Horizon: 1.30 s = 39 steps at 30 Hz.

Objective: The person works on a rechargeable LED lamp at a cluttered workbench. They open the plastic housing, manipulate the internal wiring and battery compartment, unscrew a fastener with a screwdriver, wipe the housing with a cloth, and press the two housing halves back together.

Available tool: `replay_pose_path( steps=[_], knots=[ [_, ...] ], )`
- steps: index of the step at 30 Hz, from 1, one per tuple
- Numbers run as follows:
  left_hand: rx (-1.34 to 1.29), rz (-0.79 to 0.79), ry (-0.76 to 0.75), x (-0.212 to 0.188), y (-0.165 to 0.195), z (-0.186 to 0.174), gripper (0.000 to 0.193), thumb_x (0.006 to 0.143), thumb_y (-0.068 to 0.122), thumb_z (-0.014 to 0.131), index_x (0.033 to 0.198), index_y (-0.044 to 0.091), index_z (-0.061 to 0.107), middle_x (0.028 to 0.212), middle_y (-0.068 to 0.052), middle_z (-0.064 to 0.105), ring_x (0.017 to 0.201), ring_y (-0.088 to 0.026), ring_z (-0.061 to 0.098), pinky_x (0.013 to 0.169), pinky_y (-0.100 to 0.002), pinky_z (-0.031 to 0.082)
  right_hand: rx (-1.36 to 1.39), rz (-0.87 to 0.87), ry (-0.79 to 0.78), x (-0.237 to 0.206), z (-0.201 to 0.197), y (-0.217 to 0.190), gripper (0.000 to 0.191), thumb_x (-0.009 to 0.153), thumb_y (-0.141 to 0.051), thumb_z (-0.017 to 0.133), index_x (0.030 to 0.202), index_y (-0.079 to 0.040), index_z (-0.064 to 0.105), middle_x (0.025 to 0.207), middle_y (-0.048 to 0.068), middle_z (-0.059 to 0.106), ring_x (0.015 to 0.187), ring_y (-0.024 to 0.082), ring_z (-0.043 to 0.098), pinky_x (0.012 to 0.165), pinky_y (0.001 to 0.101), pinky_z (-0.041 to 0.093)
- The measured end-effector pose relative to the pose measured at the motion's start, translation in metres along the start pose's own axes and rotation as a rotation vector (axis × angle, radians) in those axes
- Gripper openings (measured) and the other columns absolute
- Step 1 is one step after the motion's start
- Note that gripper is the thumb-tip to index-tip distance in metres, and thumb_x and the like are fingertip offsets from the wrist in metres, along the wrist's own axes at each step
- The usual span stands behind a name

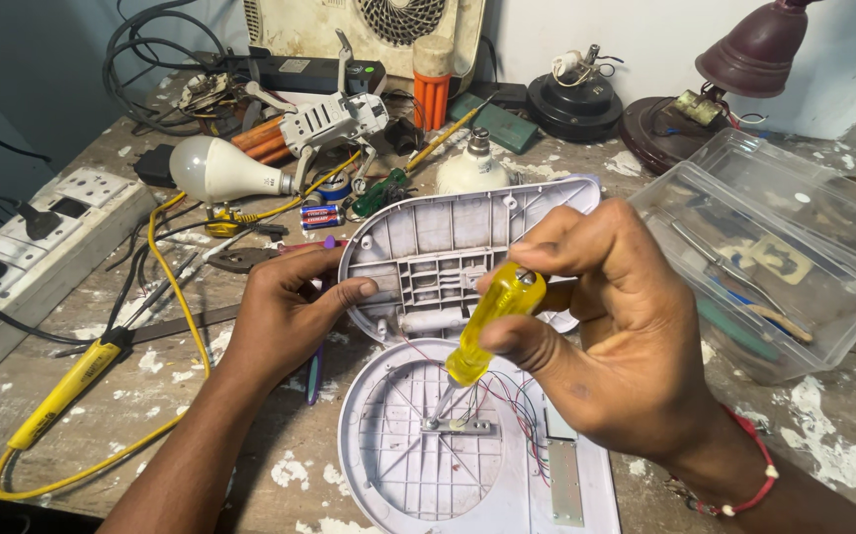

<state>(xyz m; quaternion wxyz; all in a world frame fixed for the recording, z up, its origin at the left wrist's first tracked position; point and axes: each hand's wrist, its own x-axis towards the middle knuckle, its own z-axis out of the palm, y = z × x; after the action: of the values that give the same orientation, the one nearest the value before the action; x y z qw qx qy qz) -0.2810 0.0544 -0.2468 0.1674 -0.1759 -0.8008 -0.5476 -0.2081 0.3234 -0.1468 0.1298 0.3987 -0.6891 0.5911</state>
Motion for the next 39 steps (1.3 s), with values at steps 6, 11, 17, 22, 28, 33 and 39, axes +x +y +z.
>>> replay_pose_path(
  steps=[6, 11, 17, 22, 28, 33, 39],
  knots=[
    [0.017, -0.003, -0.002, 0.001, 0.001, -0.001, 0.029, 0.085, 0.016, 0.081, 0.112, 0.005, 0.079, 0.088, -0.001, 0.074, 0.077, -0.007, 0.063, 0.065, -0.025, 0.052, 0.019, -0.018, -0.076, 0.006, 0.001, -0.003, 0.037, 0.100, -0.011, 0.074, 0.130, -0.002, 0.054, 0.110, 0.006, 0.055, 0.098, 0.011, 0.062, 0.089, 0.0252, 0.056],
    [-0.006, -0.040, -0.009, 0.001, 0.003, -0.001, 0.030, 0.084, 0.017, 0.081, 0.112, 0.005, 0.078, 0.089, -0.001, 0.074, 0.076, -0.007, 0.064, 0.064, -0.025, 0.053, -0.156, 0.004, -0.194, 0.014, -0.008, -0.019, 0.043, 0.094, -0.013, 0.071, 0.135, -0.002, 0.065, 0.114, 0.008, 0.066, 0.103, 0.014, 0.066, 0.091, 0.0277, 0.056],
    [0.023, 0.043, 0.004, 0.001, 0.003, 0.000, 0.029, 0.085, 0.017, 0.081, 0.111, 0.004, 0.078, 0.091, -0.002, 0.075, 0.080, -0.008, 0.064, 0.068, -0.025, 0.053, 0.037, 0.146, -0.213, 0.018, -0.013, -0.024, 0.030, 0.099, -0.010, 0.066, 0.128, -0.001, 0.066, 0.114, 0.011, 0.076, 0.106, 0.017, 0.075, 0.095, 0.0310, 0.064],
    [0.052, -0.041, 0.002, 0.000, 0.003, -0.001, 0.031, 0.084, 0.017, 0.081, 0.113, 0.006, 0.079, 0.087, -0.002, 0.073, 0.074, -0.008, 0.063, 0.063, -0.026, 0.052, -0.134, 0.088, -0.161, 0.017, -0.011, -0.022, 0.023, 0.097, -0.004, 0.068, 0.120, 0.001, 0.067, 0.107, 0.009, 0.077, 0.101, 0.015, 0.078, 0.087, 0.0287, 0.067],
    [0.007, -0.012, 0.003, 0.000, -0.001, 0.000, 0.029, 0.085, 0.017, 0.081, 0.112, 0.006, 0.078, 0.090, 0.000, 0.075, 0.076, -0.006, 0.064, 0.064, -0.024, 0.053, -0.145, 0.066, -0.106, 0.016, -0.011, -0.022, 0.035, 0.088, -0.019, 0.081, 0.115, -0.001, 0.068, 0.100, 0.006, 0.076, 0.092, 0.010, 0.076, 0.082, 0.0251, 0.065],
    [0.008, -0.004, 0.006, 0.000, -0.003, -0.001, 0.029, 0.085, 0.017, 0.081, 0.112, 0.005, 0.078, 0.091, -0.002, 0.075, 0.077, -0.006, 0.064, 0.065, -0.024, 0.053, -0.135, 0.126, -0.128, 0.016, -0.010, -0.020, 0.039, 0.087, -0.025, 0.080, 0.115, -0.002, 0.063, 0.101, 0.003, 0.067, 0.095, 0.008, 0.071, 0.086, 0.0255, 0.062],
    [0.028, 0.050, 0.014, 0.001, -0.001, 0.000, 0.030, 0.086, 0.018, 0.081, 0.112, 0.005, 0.078, 0.094, -0.003, 0.075, 0.080, -0.007, 0.066, 0.065, -0.024, 0.053, -0.413, -0.011, -0.190, 0.020, -0.012, -0.019, 0.052, 0.091, -0.025, 0.076, 0.138, -0.008, 0.066, 0.094, 0.002, 0.066, 0.088, 0.014, 0.065, 0.083, 0.0278, 0.054]
  ],
)
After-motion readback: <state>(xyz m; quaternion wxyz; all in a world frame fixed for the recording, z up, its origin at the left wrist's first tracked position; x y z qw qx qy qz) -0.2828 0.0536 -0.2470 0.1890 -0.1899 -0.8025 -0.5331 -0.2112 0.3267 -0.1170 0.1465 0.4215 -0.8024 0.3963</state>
